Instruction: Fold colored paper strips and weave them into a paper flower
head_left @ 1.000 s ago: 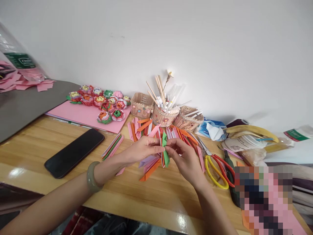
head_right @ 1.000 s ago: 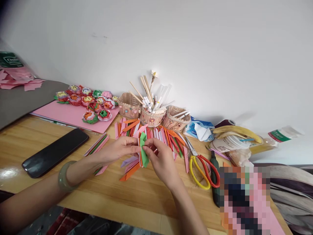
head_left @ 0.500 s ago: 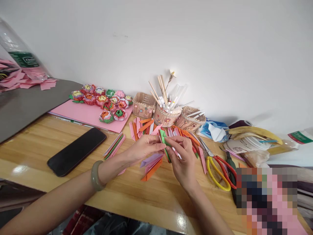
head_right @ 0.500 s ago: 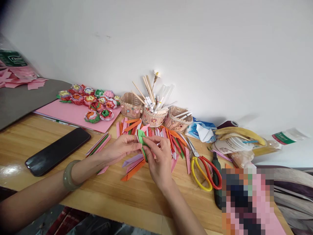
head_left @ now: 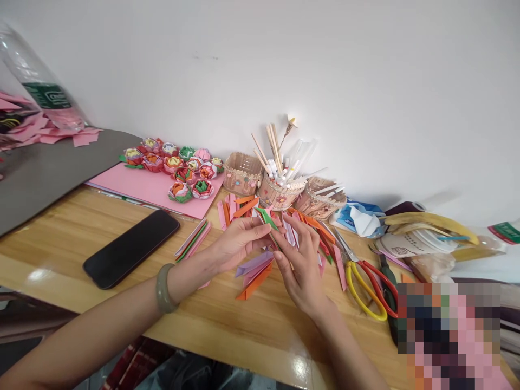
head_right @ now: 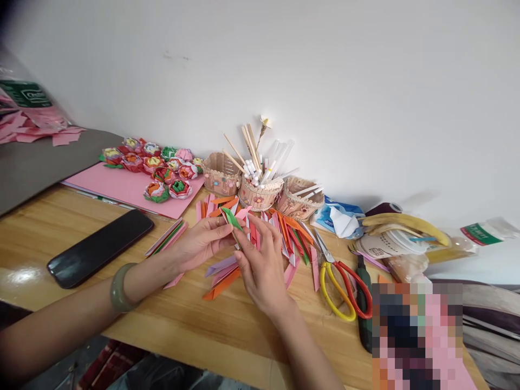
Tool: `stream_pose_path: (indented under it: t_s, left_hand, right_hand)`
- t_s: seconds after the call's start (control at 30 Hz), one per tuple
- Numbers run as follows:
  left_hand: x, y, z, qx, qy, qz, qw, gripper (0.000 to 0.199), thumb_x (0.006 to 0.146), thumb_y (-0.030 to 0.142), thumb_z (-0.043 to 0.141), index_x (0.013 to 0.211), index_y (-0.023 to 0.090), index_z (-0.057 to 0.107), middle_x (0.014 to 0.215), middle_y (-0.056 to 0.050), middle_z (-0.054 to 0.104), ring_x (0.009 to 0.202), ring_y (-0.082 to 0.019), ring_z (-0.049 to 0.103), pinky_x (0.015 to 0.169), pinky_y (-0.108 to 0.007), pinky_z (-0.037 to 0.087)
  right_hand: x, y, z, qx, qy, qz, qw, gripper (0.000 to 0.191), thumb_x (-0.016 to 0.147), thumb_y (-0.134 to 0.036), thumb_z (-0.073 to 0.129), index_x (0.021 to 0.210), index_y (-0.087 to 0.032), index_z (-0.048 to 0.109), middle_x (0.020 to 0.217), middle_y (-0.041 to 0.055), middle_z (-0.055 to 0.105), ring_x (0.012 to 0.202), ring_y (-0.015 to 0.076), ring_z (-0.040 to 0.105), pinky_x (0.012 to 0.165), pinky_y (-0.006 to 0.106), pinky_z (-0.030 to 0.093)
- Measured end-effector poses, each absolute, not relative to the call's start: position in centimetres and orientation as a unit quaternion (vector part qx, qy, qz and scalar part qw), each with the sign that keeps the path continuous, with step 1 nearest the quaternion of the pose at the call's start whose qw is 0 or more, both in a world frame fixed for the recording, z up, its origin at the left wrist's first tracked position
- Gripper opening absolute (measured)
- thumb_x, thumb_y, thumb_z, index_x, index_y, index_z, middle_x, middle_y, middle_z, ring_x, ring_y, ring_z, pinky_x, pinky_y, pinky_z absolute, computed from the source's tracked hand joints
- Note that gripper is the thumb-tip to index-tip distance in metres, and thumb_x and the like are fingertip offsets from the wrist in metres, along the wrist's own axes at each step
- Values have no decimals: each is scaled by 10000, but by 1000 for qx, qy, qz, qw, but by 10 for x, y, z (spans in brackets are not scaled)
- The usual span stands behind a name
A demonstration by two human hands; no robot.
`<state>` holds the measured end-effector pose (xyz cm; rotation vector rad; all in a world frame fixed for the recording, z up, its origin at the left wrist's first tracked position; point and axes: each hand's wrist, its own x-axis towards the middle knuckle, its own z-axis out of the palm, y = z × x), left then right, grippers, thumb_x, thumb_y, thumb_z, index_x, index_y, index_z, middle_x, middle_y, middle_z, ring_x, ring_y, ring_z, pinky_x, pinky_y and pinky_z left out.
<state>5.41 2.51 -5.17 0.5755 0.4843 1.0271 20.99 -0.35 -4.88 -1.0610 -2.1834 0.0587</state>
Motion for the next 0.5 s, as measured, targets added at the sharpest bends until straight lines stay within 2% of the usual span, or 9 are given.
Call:
stream_pose_path:
  t_s: [0.1, 0.23, 0.37, 0.5]
  left_hand:
    - [55, 25, -53, 244, 225, 497, 802, 65, 706, 151, 656, 758, 113, 662, 753, -20, 656, 700, -94, 602, 688, -217, 484]
    - [55, 25, -52, 224, 241, 524, 786, 68, 759, 134, 596, 777, 100, 652, 796, -33, 657, 707, -82, 601, 700, -201, 487]
    - [54, 26, -51, 208, 251, 540, 776, 63, 764, 111, 583, 741, 104, 641, 759, -21, 644, 714, -85, 601, 710, -204, 493]
    - [55, 25, -50, 219, 265, 537, 770, 50, 753, 120, 598, 754, 113, 647, 787, -23, 651, 699, -80, 600, 705, -200, 494]
  right_hand:
    - [210, -1, -51, -416, -837, 6, 355, 352, 862, -182, 448, 1193, -277, 519, 1308, 86, 393, 1181, 250, 368, 930, 488, 358]
    - [209, 0, -53, -418, -805, -6, 422, 272, 830, -144, 510, 1056, -254, 613, 1105, 99, 552, 1014, 213, 521, 811, 395, 470]
    - [209, 0, -52, -429, -793, 34, 431, 234, 832, -125, 503, 994, -220, 643, 920, 84, 655, 848, 180, 609, 733, 332, 505]
    - [209, -1, -51, -447, -781, 100, 425, 206, 838, -180, 501, 965, -223, 658, 891, 72, 688, 811, 185, 634, 718, 333, 511]
